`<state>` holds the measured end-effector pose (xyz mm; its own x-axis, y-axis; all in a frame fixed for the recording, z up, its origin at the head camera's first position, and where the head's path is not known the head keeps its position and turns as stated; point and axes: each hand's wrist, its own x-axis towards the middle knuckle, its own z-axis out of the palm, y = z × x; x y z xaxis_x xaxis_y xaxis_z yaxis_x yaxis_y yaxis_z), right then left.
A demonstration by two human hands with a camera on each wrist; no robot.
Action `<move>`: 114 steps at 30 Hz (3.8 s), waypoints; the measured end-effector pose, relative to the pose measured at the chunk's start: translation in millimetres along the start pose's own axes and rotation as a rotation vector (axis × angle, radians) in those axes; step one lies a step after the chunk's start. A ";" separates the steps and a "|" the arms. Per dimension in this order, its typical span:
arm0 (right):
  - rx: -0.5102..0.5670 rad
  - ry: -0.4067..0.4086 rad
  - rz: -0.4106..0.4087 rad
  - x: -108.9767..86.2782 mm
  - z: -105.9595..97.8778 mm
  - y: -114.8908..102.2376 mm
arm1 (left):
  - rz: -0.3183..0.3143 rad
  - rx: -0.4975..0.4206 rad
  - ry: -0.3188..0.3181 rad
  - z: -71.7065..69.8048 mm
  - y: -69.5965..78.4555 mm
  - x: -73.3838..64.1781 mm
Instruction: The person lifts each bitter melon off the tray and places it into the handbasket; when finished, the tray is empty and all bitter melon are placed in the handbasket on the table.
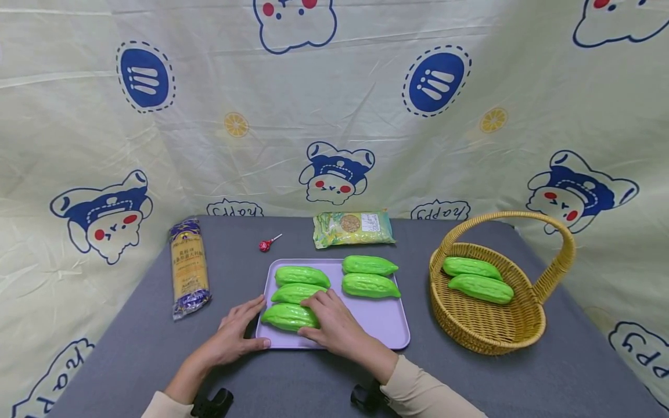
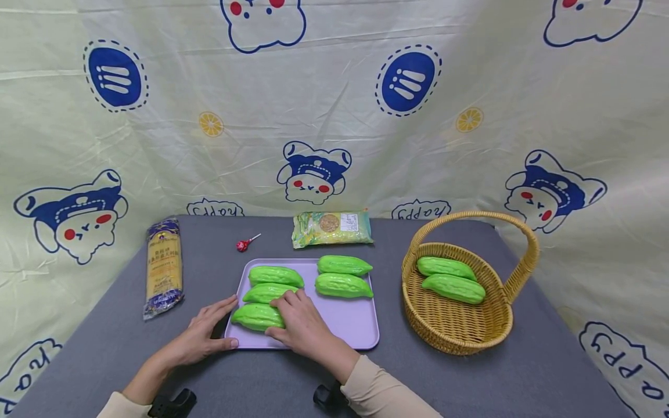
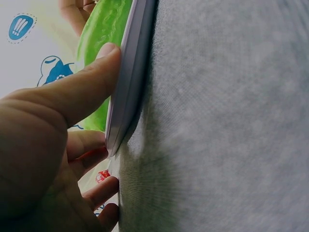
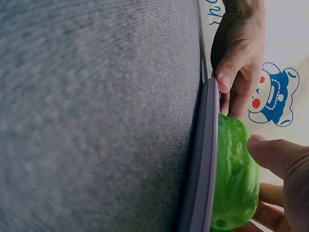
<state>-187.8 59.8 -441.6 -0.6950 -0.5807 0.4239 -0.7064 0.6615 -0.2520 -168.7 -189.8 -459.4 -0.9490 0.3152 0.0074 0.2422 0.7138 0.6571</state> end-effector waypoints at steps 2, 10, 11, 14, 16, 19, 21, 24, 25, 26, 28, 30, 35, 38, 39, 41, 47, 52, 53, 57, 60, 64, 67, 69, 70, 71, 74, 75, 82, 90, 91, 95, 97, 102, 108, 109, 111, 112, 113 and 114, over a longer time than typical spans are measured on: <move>0.004 -0.004 0.002 -0.6 0.6 0.2 | 0.013 0.005 0.013 0.6 -0.3 -0.6; 0.014 -0.056 0.053 -1.8 2.3 -0.5 | 0.057 0.023 0.053 2.7 -0.9 -3.0; 0.013 -0.062 0.059 -1.8 2.2 -0.7 | 0.057 0.021 0.054 2.7 -0.8 -3.0; 0.014 -0.071 0.070 -1.9 1.9 -1.3 | 0.062 0.026 0.059 1.9 0.1 -3.3; 0.012 -0.075 0.074 -1.9 1.8 -1.3 | 0.068 0.032 0.062 1.4 0.7 -3.5; 0.010 -0.091 0.078 -2.2 1.9 -1.2 | 0.073 0.031 0.065 0.5 1.6 -4.1; 0.007 -0.108 0.080 -2.5 2.2 -1.0 | 0.080 0.035 0.067 0.0 1.8 -4.4; 0.003 -0.125 0.077 -3.4 2.2 -1.0 | 0.080 0.032 0.067 0.4 1.2 -4.4; 0.002 -0.125 0.072 -3.6 2.5 -0.9 | 0.079 0.032 0.068 0.3 1.1 -4.5; 0.003 -0.123 0.068 -3.7 2.8 -0.8 | 0.078 0.031 0.066 0.6 0.5 -4.3; 0.006 -0.118 0.062 -4.1 2.8 -0.6 | 0.070 0.022 0.058 1.1 -0.4 -3.7; 0.010 -0.115 0.058 -4.6 2.7 -0.3 | 0.064 0.017 0.048 1.1 -1.0 -3.2; 0.018 -0.104 0.054 -7.1 0.3 0.2 | 0.053 0.009 0.037 1.5 -1.4 -2.5; 0.018 -0.088 0.049 -8.4 -2.2 1.1 | 0.058 0.013 0.044 1.8 -1.7 -2.3; 0.019 -0.083 0.048 -8.9 -3.1 1.6 | 0.059 0.013 0.046 1.9 -1.8 -2.3; 0.022 -0.072 0.047 -10.2 -5.9 2.6 | 0.062 0.018 0.049 2.0 -1.8 -2.0; 0.038 -0.021 0.036 -14.9 -16.5 7.2 | 0.060 0.021 0.048 1.8 -1.7 -2.3; 0.047 0.015 0.014 -18.8 -29.3 12.5 | 0.038 0.005 0.031 0.4 -1.3 -2.1; 0.044 0.020 0.010 -19.7 -31.9 14.2 | 0.032 0.003 0.026 0.2 -1.2 -2.0; 0.035 0.023 0.026 -23.0 -45.8 21.1 | 0.022 0.000 0.017 -0.1 -0.9 -1.8; 0.027 0.022 0.061 -25.2 -57.7 26.8 | 0.025 0.005 0.018 0.1 -0.6 -1.7; 0.011 0.026 0.113 -28.2 -72.9 34.4 | 0.020 0.002 0.008 -1.0 -0.3 -1.2; -0.006 0.033 0.137 -30.7 -84.2 40.2 | 0.011 -0.006 -0.005 -2.2 -0.1 -0.8; -0.024 0.038 0.140 -32.2 -91.2 44.0 | 0.007 -0.009 -0.011 -2.7 -0.2 -0.7; -0.029 0.038 0.142 -33.0 -94.8 45.7 | 0.006 -0.009 -0.014 -2.9 -0.2 -0.7; -0.032 0.038 0.143 -33.7 -98.1 47.5 | 0.005 -0.009 -0.015 -3.0 -0.2 -0.7; -0.040 0.039 0.150 -36.1 -107.1 52.0 | 0.002 -0.011 -0.016 -3.1 -0.3 -0.7; -0.042 0.040 0.153 -37.1 -109.7 53.4 | 0.001 -0.010 -0.014 -2.9 -0.4 -0.7; -0.053 0.052 0.180 -44.5 -127.1 61.9 | 0.001 -0.003 -0.003 -1.2 -1.1 -0.7; -0.026 0.047 0.203 -57.2 -150.0 70.3 | -0.003 -0.008 -0.005 -0.9 -1.0 -0.7; -0.023 0.042 0.210 -58.8 -152.6 71.2 | -0.002 -0.008 -0.005 -0.7 -1.2 -0.7; -0.043 0.045 0.219 -66.6 -162.3 76.7 | -0.003 -0.012 -0.006 0.1 -2.3 -0.8; -0.062 0.053 0.217 -71.0 -166.7 79.7 | -0.004 -0.012 -0.006 0.4 -2.7 -0.9; -0.082 0.060 0.241 -82.7 -178.3 85.9 | -0.008 -0.012 -0.008 0.2 -2.7 -1.2; -0.111 0.093 0.246 -96.6 -189.6 95.5 | -0.011 -0.013 -0.009 -0.5 -2.2 -1.4; -0.117 0.094 0.251 -99.2 -191.1 97.4 | -0.013 -0.012 -0.010 -0.6 -2.3 -1.2; -0.129 0.091 0.262 -104.6 -193.8 101.7 | -0.016 -0.010 -0.010 -0.8 -2.3 -0.8; -0.133 0.087 0.271 -107.1 -195.3 103.9 | -0.017 -0.010 -0.011 -0.9 -2.2 -0.5; -0.133 0.080 0.282 -109.8 -196.8 106.3 | -0.017 -0.009 -0.012 -0.8 -2.3 -0.1; -0.137 0.074 0.296 -112.3 -198.3 108.7 | -0.017 -0.008 -0.013 -0.7 -2.6 0.2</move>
<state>-159.9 291.0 -344.1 -0.8523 -0.3212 0.4129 -0.4473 0.8567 -0.2568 -169.6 -192.1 -460.6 -0.9503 0.3110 -0.0138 0.2240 0.7141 0.6632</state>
